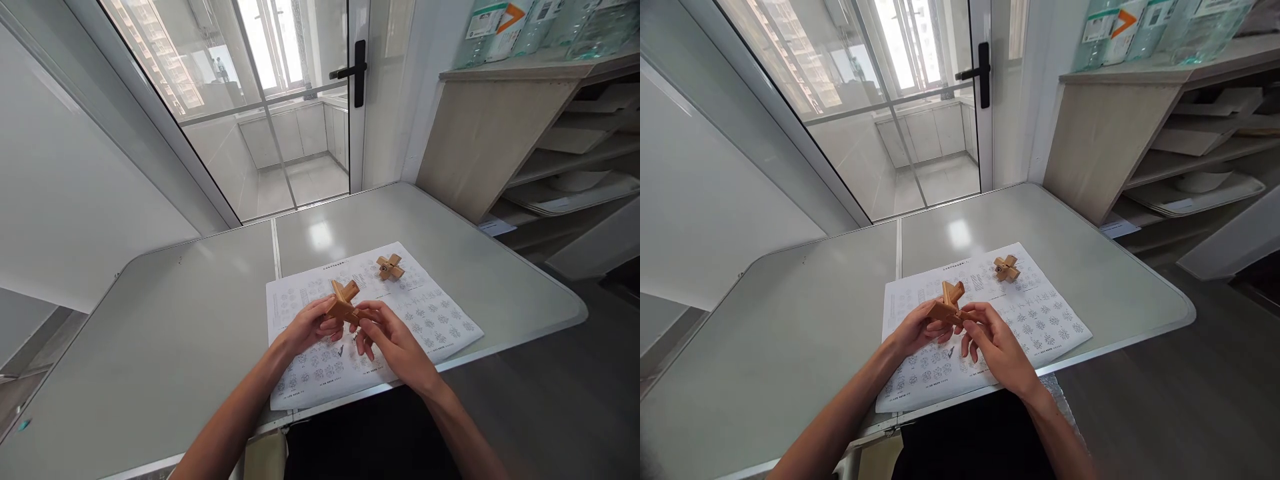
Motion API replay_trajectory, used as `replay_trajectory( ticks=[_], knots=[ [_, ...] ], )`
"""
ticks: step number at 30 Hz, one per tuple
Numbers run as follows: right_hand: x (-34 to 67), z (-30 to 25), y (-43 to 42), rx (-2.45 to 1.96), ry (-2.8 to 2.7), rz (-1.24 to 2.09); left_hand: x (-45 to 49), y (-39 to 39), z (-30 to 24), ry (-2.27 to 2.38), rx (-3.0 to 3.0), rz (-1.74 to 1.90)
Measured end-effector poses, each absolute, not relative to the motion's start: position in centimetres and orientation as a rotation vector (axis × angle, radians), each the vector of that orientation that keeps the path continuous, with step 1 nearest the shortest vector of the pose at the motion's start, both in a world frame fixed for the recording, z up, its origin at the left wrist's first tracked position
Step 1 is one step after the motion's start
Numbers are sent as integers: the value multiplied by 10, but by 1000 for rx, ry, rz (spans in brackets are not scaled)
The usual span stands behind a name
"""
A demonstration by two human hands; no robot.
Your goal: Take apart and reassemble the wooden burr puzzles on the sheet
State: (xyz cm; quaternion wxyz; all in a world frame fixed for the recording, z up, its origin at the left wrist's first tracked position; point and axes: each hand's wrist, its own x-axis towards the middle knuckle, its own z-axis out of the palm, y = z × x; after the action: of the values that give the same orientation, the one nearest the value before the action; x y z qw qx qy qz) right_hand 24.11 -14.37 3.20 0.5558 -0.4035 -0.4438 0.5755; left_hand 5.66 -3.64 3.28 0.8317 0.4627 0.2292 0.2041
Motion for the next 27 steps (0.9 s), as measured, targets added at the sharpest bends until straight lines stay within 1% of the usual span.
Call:
replay_trajectory(
  ticks=[6, 15, 22, 27],
  knots=[
    [240, 22, -143, -1151, -1135, 1214, 61, -40, 35, 570, 1146, 360],
    [243, 16, -141, -1296, -1055, 1049, 61, -45, 30, 565, 1235, 317],
    [244, 9, -137, -1237, -934, 1115, 61, -46, 33, 515, 1135, 305],
    [242, 15, -140, -1299, -937, 1038, 61, -45, 32, 524, 1129, 257]
  ],
)
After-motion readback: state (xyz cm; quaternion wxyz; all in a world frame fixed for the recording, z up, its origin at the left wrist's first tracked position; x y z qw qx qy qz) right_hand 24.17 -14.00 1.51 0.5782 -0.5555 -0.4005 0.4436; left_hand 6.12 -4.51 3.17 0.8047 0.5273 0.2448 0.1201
